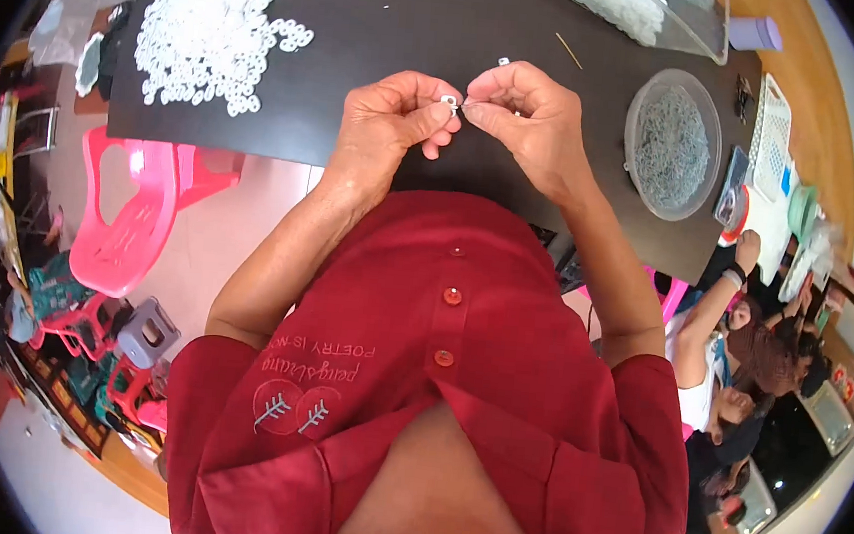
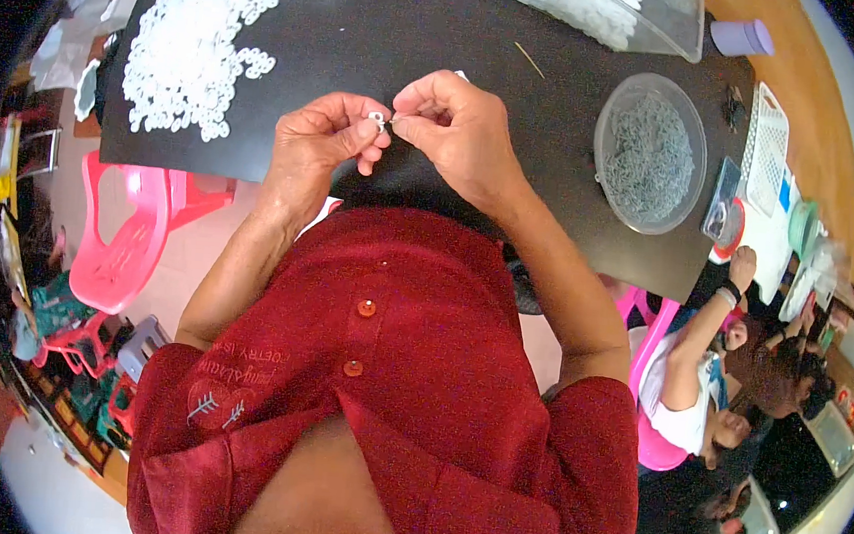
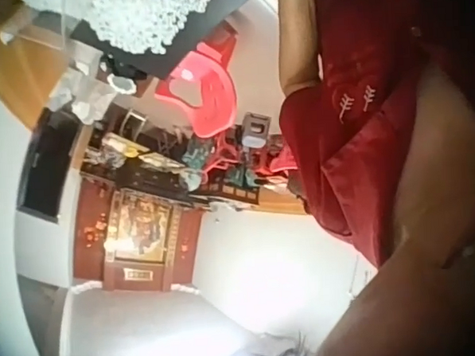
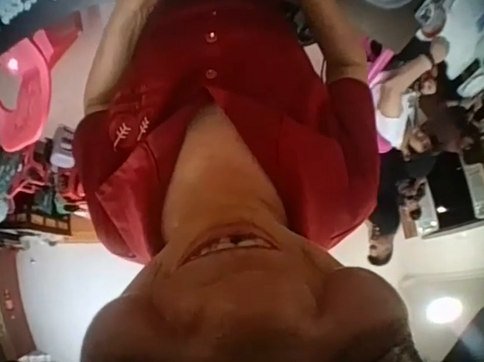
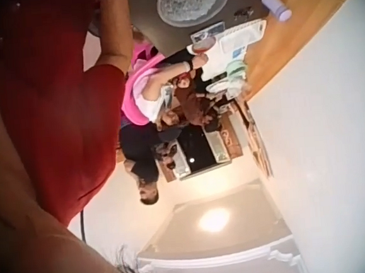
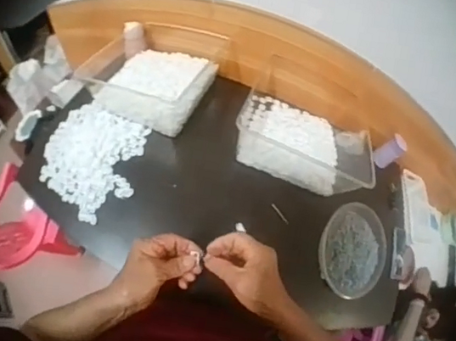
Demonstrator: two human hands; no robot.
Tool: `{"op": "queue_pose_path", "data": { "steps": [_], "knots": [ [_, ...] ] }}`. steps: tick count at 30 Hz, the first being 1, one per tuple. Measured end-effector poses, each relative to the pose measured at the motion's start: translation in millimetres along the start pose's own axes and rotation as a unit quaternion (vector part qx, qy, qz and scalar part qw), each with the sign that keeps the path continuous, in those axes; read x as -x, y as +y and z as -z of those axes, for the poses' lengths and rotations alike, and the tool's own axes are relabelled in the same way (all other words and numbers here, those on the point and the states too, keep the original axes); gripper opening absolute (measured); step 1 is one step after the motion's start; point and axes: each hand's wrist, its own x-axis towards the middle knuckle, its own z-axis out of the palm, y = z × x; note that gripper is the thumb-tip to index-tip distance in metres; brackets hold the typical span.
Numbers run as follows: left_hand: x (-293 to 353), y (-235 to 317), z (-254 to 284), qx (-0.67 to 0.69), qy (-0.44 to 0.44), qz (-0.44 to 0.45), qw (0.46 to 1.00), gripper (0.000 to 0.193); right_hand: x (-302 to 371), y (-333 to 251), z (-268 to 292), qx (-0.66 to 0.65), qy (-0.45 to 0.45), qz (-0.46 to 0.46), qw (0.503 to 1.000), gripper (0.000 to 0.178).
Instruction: The recorder is manually assembling small white plastic components at a workbench.
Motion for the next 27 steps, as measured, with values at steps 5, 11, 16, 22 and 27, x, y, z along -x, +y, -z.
{"op": "queue_pose_path", "data": {
  "steps": [5,11,16,22,27],
  "knots": [
    [11.5,-0.4,14.8,0.023,0.028,-0.027,0.999,0.009,-9.9,-6.6,-21.1,-0.032,-0.027,-0.011,0.999,0.013],
    [17.1,0.4,25.8,0.015,0.065,-0.064,0.996,0.006,-21.4,-9.7,-39.2,-0.053,-0.046,-0.010,0.997,0.013],
    [20.5,0.1,31.1,-0.068,0.108,-0.105,0.986,0.010,-28.9,-14.7,-50.1,-0.062,-0.060,-0.012,0.996,0.013],
    [19.6,1.7,38.7,-0.014,0.127,-0.096,0.987,0.006,-38.3,-13.4,-60.3,-0.082,-0.061,-0.034,0.994,0.012],
    [18.1,2.5,45.7,0.073,0.133,-0.079,0.985,0.007,-42.9,-12.9,-66.5,-0.114,-0.048,-0.055,0.991,0.012]
  ]
}}
